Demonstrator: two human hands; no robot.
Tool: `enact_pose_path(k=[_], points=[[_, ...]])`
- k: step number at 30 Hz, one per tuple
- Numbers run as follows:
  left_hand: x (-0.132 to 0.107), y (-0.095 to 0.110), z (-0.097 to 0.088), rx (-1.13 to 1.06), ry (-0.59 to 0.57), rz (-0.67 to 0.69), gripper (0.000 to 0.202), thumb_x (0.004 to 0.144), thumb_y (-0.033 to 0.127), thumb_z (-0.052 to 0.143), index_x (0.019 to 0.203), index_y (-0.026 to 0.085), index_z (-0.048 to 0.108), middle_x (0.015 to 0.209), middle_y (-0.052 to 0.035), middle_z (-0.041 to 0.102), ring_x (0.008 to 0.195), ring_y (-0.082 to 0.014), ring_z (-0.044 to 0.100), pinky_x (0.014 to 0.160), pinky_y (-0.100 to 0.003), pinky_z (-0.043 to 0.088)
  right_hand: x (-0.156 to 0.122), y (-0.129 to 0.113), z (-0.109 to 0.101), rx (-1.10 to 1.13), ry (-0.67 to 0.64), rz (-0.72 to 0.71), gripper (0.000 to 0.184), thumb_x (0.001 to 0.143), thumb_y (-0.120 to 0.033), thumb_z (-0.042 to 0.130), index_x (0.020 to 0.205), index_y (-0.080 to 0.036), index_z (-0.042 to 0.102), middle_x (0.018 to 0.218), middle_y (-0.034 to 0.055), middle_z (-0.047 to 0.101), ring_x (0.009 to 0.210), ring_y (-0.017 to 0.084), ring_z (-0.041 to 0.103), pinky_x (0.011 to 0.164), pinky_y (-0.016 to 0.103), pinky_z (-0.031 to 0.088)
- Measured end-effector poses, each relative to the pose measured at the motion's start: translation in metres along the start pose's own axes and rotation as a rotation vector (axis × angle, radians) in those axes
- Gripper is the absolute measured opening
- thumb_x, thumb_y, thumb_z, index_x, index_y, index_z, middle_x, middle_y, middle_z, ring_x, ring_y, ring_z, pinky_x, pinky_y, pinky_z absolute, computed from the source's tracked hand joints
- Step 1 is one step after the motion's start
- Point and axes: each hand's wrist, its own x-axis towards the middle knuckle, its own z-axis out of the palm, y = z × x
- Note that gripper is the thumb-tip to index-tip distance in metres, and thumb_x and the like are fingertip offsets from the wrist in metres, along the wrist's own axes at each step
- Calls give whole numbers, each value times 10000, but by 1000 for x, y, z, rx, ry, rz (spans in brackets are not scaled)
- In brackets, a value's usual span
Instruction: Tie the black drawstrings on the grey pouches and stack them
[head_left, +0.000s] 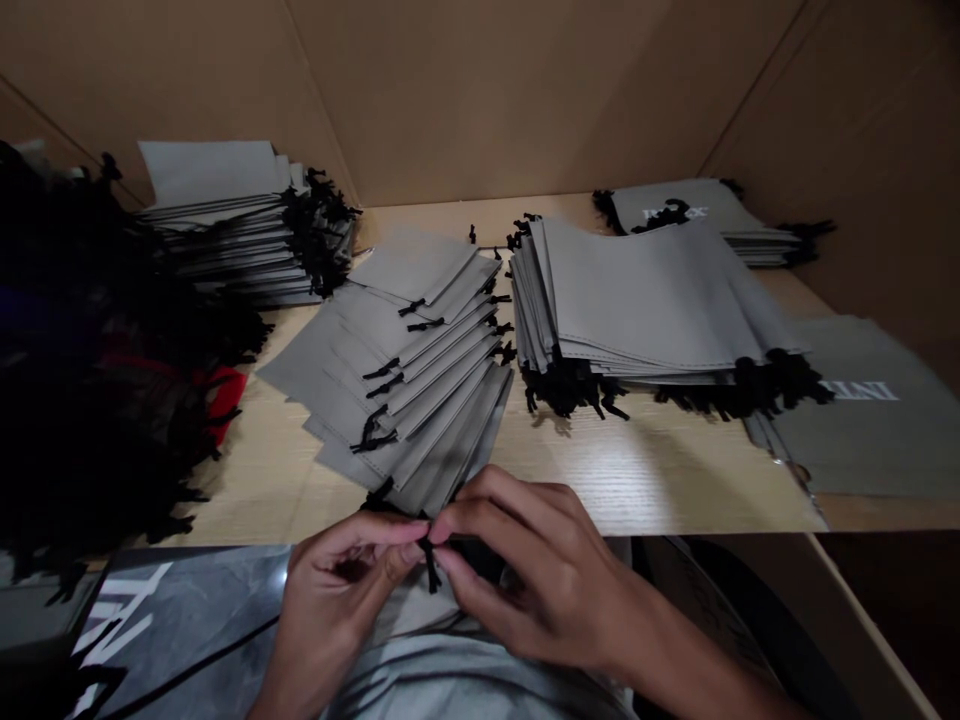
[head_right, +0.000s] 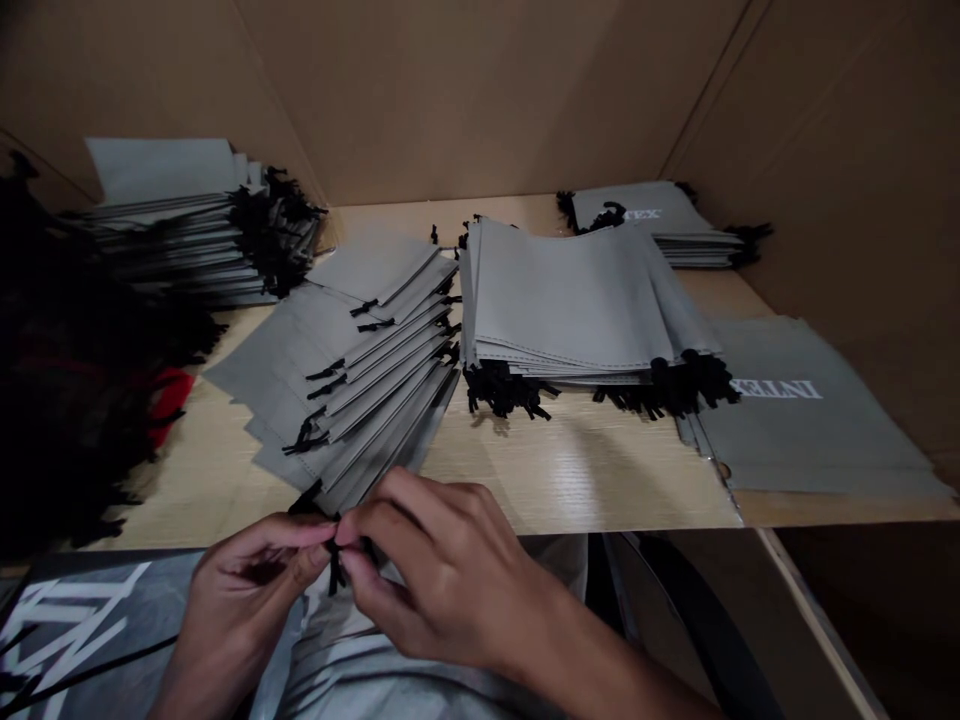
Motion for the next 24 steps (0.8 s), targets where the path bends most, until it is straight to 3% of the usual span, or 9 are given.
enact_pose_path(k=[8,12,18,24], points=[[-1,4,3,12,-20,-14,23,775,261,905,795,250,907,734,-14,861,607,-155,748,591,-187,600,-6,3,9,-93,-11,-42,143,1035,-180,596,1167,-158,647,1006,30,718,862,187,736,679,328,561],[-5,11,10,-15,75,-70,12,756,257,903,757,255,891,734,7,846,627,-137,727,617,-176,576,-7,6,15,-91,17,-62,146,999,-158,585,1138,-151,630,987,26,710,858,187,723,670,335,550],[-7,20,18,-35,68,-104,62,756,278,918,782,238,880,730,-2,837,648,-148,738,633,-187,582,-8,8,20,-105,46,-63,138,952,-147,571,1082,-157,616,952,21,689,807,178,698,645,331,534],[-6,29,14,9,42,-23,82,778,200,882,813,262,841,735,44,809,663,-118,730,664,-141,596,-10,10,23,-131,77,-66,151,909,-143,581,1057,-166,601,920,10,672,768,173,691,609,331,519]])
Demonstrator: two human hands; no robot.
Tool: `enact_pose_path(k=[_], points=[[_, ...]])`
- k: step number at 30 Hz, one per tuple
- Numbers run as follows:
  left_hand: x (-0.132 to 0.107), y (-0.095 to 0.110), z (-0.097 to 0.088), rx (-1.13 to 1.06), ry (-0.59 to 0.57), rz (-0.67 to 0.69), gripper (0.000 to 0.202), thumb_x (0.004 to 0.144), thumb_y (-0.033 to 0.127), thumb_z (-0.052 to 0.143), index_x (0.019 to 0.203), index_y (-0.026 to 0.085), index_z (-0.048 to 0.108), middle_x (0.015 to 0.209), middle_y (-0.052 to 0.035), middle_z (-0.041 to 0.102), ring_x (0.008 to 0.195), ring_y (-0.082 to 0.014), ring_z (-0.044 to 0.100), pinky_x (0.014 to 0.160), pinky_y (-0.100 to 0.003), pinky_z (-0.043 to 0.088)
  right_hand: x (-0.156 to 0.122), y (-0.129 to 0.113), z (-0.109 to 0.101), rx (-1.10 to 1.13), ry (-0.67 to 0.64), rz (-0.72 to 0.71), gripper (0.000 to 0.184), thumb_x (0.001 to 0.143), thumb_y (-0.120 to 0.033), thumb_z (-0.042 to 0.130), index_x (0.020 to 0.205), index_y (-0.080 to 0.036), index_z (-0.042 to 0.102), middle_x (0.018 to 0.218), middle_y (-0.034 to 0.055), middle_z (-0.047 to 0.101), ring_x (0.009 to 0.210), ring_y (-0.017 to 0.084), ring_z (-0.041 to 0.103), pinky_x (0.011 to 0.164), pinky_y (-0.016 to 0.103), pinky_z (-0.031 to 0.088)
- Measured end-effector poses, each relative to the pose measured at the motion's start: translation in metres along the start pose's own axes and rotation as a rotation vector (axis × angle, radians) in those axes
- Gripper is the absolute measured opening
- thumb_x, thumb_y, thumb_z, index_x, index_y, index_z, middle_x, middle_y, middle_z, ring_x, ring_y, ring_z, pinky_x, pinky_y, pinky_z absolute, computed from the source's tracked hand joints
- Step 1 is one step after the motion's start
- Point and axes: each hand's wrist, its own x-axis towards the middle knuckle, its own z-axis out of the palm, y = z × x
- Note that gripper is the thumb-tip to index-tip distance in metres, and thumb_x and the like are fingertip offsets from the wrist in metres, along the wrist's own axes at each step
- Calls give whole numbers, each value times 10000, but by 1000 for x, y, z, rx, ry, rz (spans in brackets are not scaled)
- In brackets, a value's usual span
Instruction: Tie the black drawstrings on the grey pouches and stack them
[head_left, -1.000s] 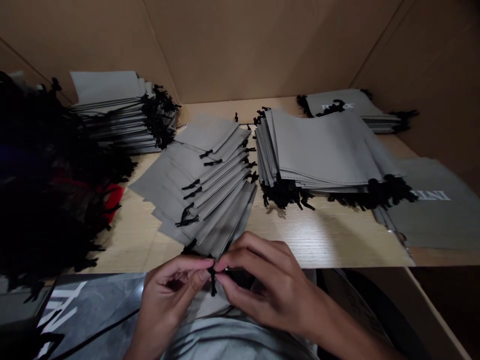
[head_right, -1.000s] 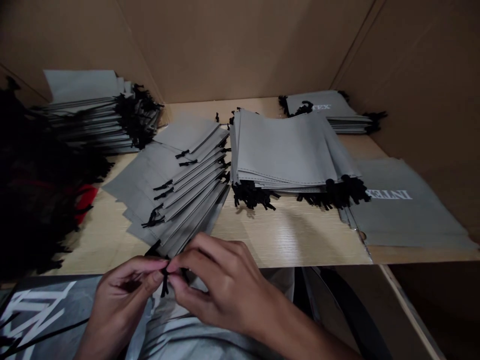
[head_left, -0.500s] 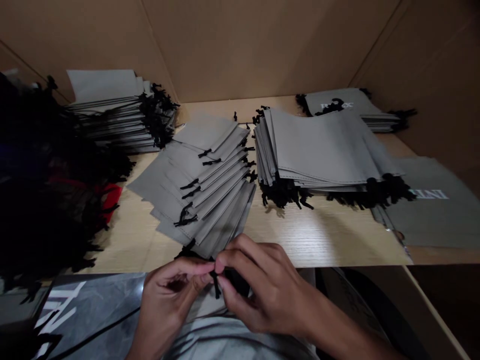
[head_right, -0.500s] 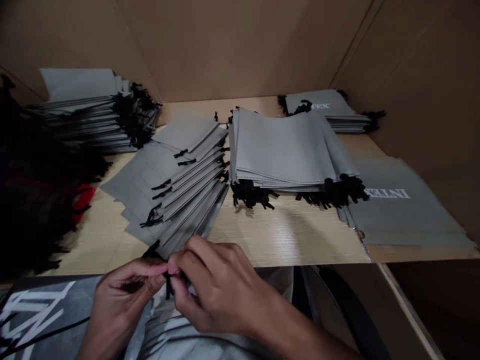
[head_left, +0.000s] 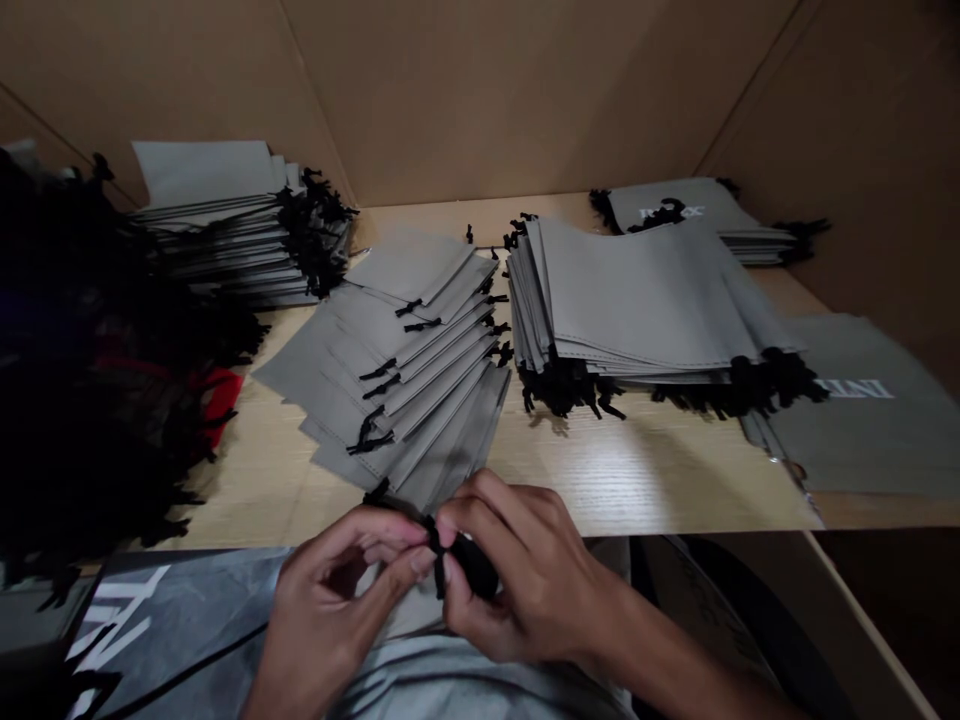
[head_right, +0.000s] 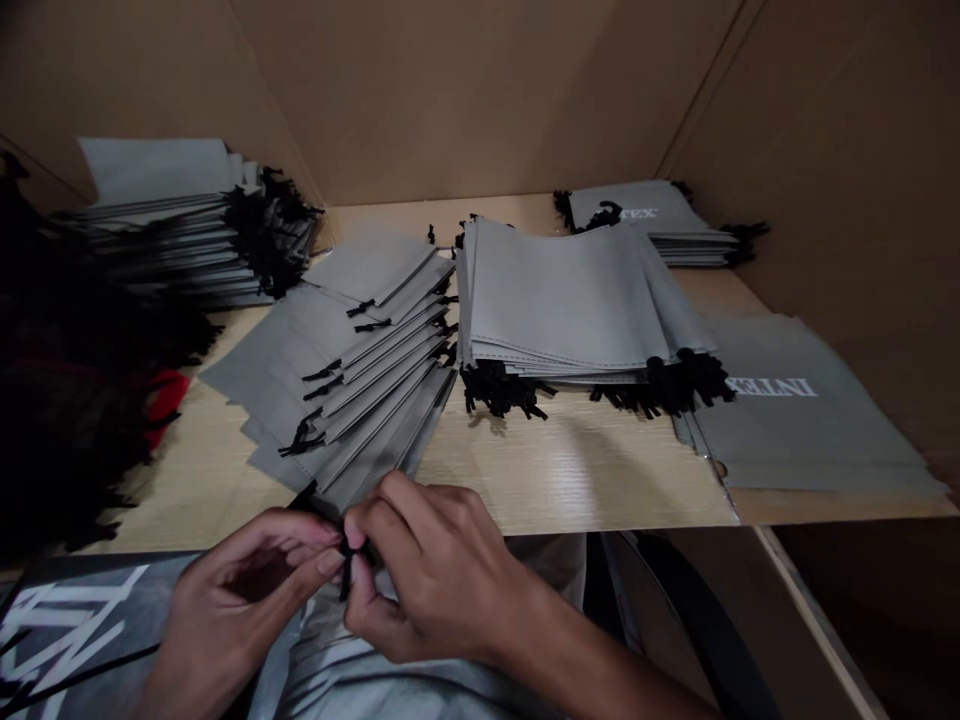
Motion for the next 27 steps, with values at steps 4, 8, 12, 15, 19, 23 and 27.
enact_pose_path(k=[4,8,12,15,19,23,27], points=[[5,-1,-10,81,-133,182,157,838,127,834,868,280,826,827,60,812,637,-92,726,637,-123,602,0,1,0,2,0,-7,164,899,-147,575,1060,-167,597,921,15,662,764,176,682,594,329,511],[9,-6,-17,159,-217,301,188,889,102,789,954,277,808,907,45,806,605,-94,726,593,-150,620,2,2,-1,21,-8,-26,167,898,-144,565,1061,-164,597,923,22,656,758,173,662,584,324,505],[10,-6,-18,232,-208,361,211,884,91,786,970,283,800,905,51,807,607,-88,717,597,-138,610,3,3,-2,38,-10,-45,178,898,-137,565,1071,-160,598,920,20,645,757,168,652,580,315,501],[10,-4,-19,281,-202,397,204,886,97,786,970,283,799,914,44,816,627,-92,718,605,-136,602,3,3,-3,44,-28,-43,171,910,-141,564,1077,-163,595,930,21,638,764,166,654,588,310,502],[12,-3,-21,313,-227,424,182,917,107,753,991,271,784,918,22,819,656,-109,727,619,-152,601,4,4,-5,40,-72,-36,153,938,-171,556,1087,-178,591,943,19,632,745,163,640,581,312,493],[11,-2,-20,322,-248,415,174,915,105,726,974,264,764,863,25,789,636,-114,714,602,-153,595,6,4,-6,32,-124,-35,146,957,-193,541,1095,-190,591,946,14,643,717,163,632,564,318,481],[7,-3,-15,271,-215,346,136,915,139,716,950,266,751,796,30,731,617,-121,683,597,-166,580,5,4,-6,34,-137,-33,163,960,-195,521,1108,-195,589,941,13,651,719,166,641,570,314,492]])
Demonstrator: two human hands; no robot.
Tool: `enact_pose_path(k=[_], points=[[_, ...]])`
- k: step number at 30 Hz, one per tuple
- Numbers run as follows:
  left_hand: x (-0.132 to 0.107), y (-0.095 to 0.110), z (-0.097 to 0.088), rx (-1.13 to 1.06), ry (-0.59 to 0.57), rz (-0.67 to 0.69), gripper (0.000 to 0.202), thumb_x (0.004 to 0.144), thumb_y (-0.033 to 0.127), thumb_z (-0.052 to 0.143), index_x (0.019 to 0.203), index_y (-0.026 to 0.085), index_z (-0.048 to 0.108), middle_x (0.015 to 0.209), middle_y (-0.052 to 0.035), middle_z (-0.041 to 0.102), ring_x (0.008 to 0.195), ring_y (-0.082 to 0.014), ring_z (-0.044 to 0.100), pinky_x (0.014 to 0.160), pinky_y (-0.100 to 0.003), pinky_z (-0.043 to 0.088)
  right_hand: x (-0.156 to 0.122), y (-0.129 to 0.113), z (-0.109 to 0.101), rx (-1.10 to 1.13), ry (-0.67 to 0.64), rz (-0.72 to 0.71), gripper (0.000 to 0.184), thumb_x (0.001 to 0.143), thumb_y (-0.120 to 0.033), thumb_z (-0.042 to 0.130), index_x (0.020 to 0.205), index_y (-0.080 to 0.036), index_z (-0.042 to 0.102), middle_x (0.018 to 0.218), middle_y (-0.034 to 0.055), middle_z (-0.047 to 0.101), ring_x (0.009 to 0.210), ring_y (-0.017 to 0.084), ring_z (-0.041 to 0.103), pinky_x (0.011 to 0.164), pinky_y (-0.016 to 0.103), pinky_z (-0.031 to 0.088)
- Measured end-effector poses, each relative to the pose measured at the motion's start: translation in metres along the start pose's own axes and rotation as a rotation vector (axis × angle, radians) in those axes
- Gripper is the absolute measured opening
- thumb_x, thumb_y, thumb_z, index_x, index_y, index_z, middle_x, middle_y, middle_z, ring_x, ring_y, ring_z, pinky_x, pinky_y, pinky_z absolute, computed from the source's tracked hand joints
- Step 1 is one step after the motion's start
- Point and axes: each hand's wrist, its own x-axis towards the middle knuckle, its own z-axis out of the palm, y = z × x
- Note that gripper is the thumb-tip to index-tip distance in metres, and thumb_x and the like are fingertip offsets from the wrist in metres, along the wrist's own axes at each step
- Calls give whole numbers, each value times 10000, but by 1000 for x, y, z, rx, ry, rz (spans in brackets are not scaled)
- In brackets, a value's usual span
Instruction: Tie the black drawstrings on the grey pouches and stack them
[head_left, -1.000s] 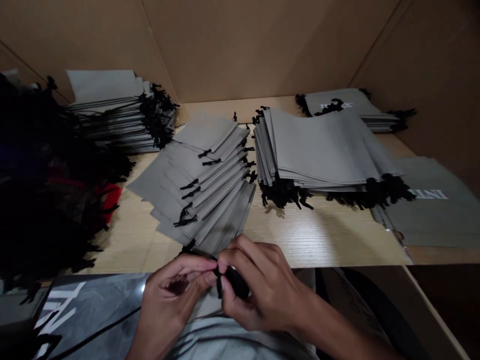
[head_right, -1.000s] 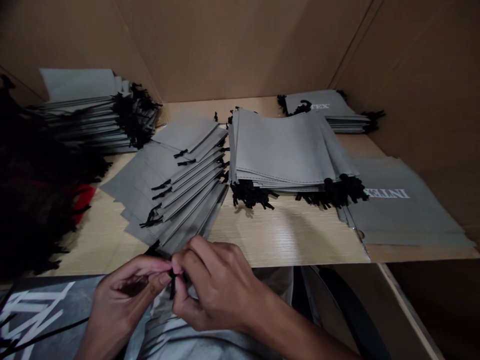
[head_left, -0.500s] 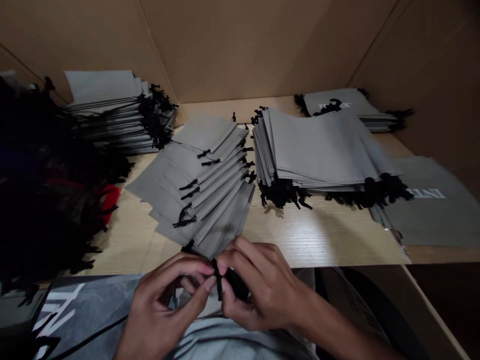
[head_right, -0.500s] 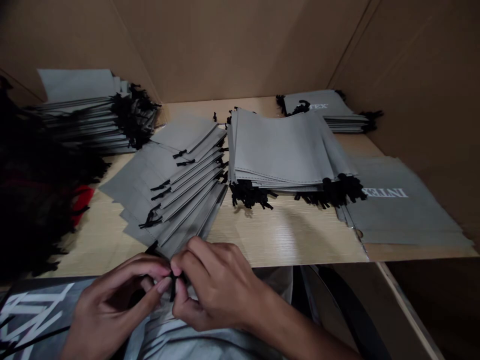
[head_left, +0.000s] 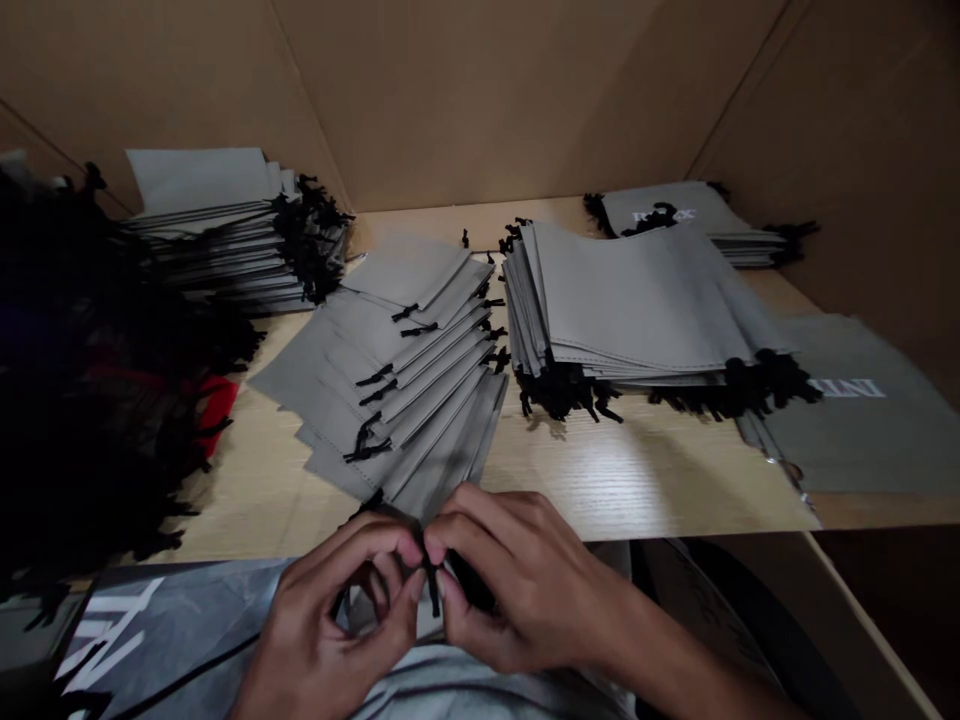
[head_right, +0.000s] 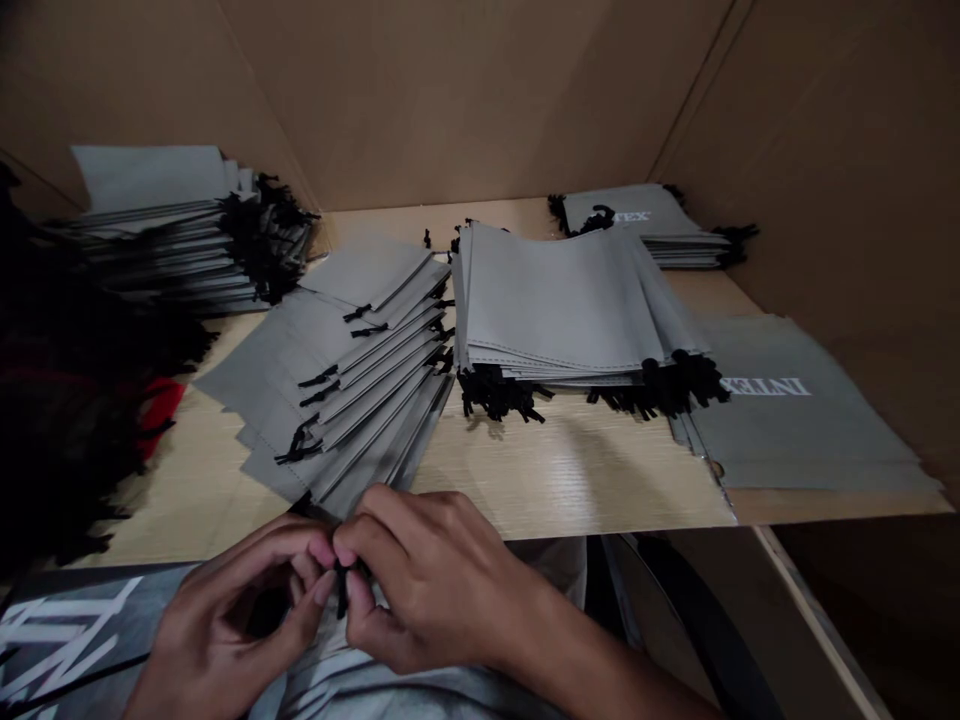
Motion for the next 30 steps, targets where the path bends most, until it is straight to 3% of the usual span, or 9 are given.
enact_pose_path(k=[3,9,14,21,25,30], points=[[0,-1,1,-7,12,0,125,913,148,716,936,270,734,758,41,690,579,-114,640,567,-167,555,-1,-1,0,1,-16,18,160,969,-216,533,1119,-202,589,946,5,653,721,165,649,585,319,502],[2,-8,-1,7,-80,112,230,867,60,708,957,269,679,732,59,647,543,-111,637,536,-165,543,-2,-5,-1,13,-27,42,200,944,-195,557,1142,-211,584,966,-6,649,754,166,667,627,322,516],[-2,-6,6,-94,2,-19,129,853,117,714,871,241,684,727,50,619,516,-95,571,498,-172,484,-1,-6,0,15,-23,35,219,901,-192,531,1113,-212,580,936,-8,610,715,162,629,602,315,495],[-1,-8,4,-122,-70,-52,106,822,117,720,856,212,688,737,33,651,497,-84,563,496,-168,464,-1,-6,10,5,55,-5,228,877,-193,547,1104,-204,570,889,6,613,720,184,635,605,322,493],[-4,-12,4,-237,-94,-95,45,927,220,700,890,212,676,772,16,656,479,-79,523,475,-180,442,1,-9,14,-52,102,-54,221,869,-173,558,1089,-188,566,853,18,631,696,194,628,580,341,487],[-9,-15,5,-396,-165,-241,245,1031,446,650,956,213,660,663,44,561,417,-73,422,415,-185,361,5,-8,12,-73,154,-102,213,878,-140,559,1087,-178,576,816,23,649,669,185,613,551,331,478]])
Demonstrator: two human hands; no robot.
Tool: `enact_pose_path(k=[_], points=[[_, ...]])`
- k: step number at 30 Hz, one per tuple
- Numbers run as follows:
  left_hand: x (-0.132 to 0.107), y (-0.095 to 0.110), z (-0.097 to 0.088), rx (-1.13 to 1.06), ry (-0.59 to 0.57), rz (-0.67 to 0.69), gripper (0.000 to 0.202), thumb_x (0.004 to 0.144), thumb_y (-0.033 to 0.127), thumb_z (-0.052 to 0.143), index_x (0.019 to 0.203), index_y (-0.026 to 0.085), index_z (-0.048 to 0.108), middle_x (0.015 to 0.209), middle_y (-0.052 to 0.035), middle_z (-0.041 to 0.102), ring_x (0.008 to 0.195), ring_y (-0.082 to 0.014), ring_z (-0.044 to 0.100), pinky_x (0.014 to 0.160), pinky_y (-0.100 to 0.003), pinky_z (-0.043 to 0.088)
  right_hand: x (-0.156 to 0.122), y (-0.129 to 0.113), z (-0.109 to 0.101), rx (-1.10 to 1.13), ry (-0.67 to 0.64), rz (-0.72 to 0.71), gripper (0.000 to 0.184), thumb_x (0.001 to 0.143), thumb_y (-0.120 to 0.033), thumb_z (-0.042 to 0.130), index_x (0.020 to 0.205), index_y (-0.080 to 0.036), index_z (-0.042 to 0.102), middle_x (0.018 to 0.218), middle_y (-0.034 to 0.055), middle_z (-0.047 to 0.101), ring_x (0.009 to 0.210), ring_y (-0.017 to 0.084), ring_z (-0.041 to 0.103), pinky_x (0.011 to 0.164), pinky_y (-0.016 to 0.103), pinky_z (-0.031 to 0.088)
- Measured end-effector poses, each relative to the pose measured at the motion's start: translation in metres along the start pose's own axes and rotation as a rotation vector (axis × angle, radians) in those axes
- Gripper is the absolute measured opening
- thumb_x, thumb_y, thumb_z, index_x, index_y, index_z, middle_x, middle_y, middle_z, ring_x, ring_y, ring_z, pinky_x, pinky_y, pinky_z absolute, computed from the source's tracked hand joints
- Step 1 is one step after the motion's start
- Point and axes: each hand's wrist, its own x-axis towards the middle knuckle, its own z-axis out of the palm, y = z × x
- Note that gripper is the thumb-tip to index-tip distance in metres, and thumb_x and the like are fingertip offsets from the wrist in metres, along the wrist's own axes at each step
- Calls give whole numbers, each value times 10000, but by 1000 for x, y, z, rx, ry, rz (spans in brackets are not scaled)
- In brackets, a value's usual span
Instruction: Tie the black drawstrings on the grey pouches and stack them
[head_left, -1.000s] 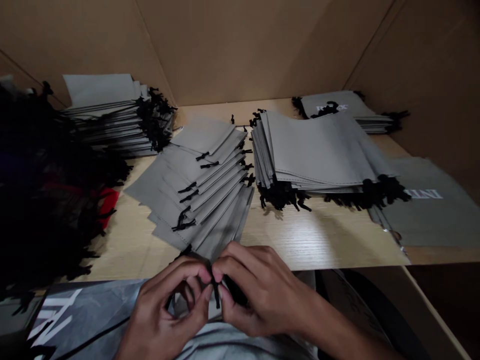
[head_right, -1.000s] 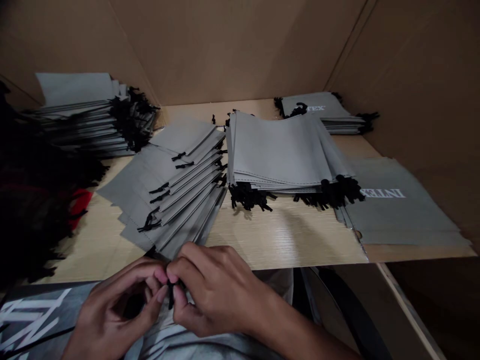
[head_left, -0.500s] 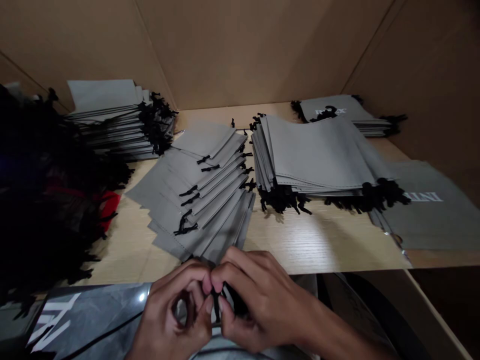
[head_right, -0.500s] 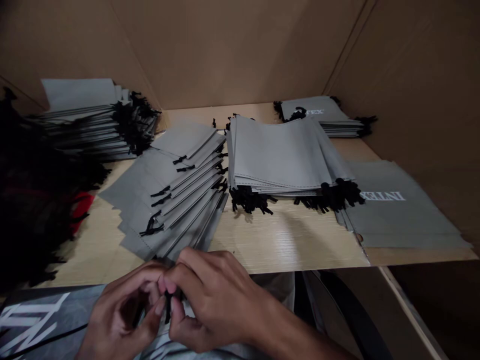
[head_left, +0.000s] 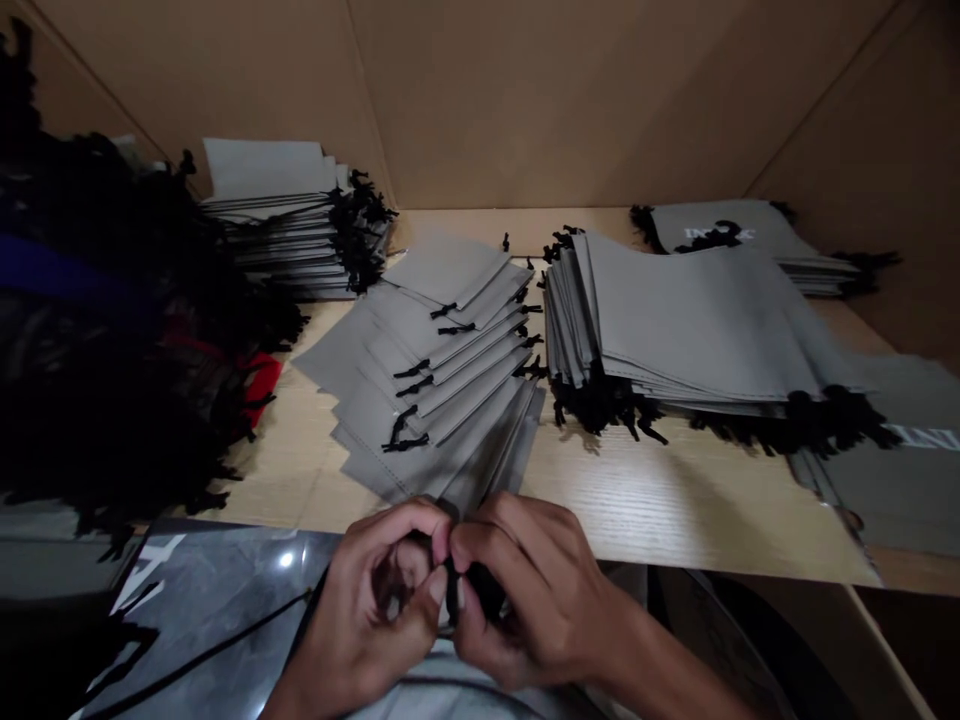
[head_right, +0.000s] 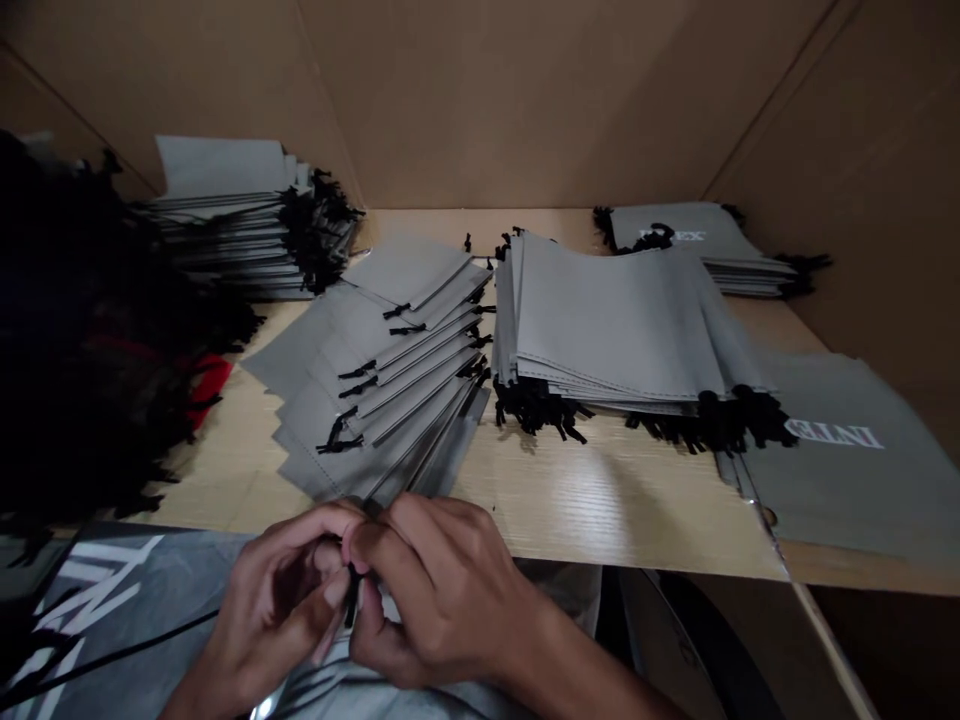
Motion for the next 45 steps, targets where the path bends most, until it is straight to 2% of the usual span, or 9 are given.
enact_pose_path(k=[5,15,21,25,29,34,38,40,45], points=[[0,2,2,-163,-53,-165,419,998,632,668,989,216,620,498,101,451,358,-59,320,381,-165,251,4,2,-3,3,-28,-35,192,906,-123,560,1090,-161,595,819,32,672,686,182,631,569,318,511],[5,8,-1,-294,-32,-186,426,965,636,694,977,212,649,435,139,368,315,-40,197,353,-159,160,25,7,-7,-117,-62,-203,202,909,-103,520,1081,-142,620,766,15,636,643,195,583,509,343,463],[3,13,-7,113,139,245,53,961,210,692,967,230,643,809,1,612,535,-104,508,486,-212,410,26,1,-6,60,-50,-26,199,878,-130,586,1073,-171,590,865,28,651,727,183,605,611,326,491],[4,11,-13,378,159,488,364,848,17,692,1099,266,603,876,-8,646,621,-146,606,612,-262,508,25,-4,-5,169,-35,65,221,871,-124,594,1085,-180,585,896,22,664,797,180,641,648,311,490],[5,13,-14,481,179,602,443,816,-8,689,1148,268,587,849,2,630,675,-179,662,686,-296,558,28,-8,-7,201,-33,155,192,877,-129,585,1057,-196,579,869,5,648,799,170,656,643,297,490],[9,19,-9,293,156,401,273,894,40,675,1039,262,607,903,11,636,566,-98,552,541,-213,464,28,-1,-9,88,-18,44,186,895,-112,585,1069,-176,598,862,23,665,740,176,622,621,312,491],[10,17,-9,91,66,159,40,1028,225,617,993,242,629,681,67,517,496,-92,443,466,-191,371,25,9,-7,-63,-36,-137,217,901,-104,592,1113,-131,627,814,48,684,681,204,593,573,343,469],[9,14,-11,12,-10,73,93,1071,307,582,1031,234,622,610,94,448,460,-87,389,443,-188,330,25,11,-7,-111,-26,-206,233,889,-90,593,1118,-111,638,781,49,677,658,211,585,548,351,446],[6,9,-12,70,-8,128,78,1086,292,560,1029,247,591,727,64,503,542,-96,463,505,-190,395,25,6,-9,-43,-44,-130,188,907,-102,580,1084,-138,630,815,40,670,683,199,584,572,340,457]])
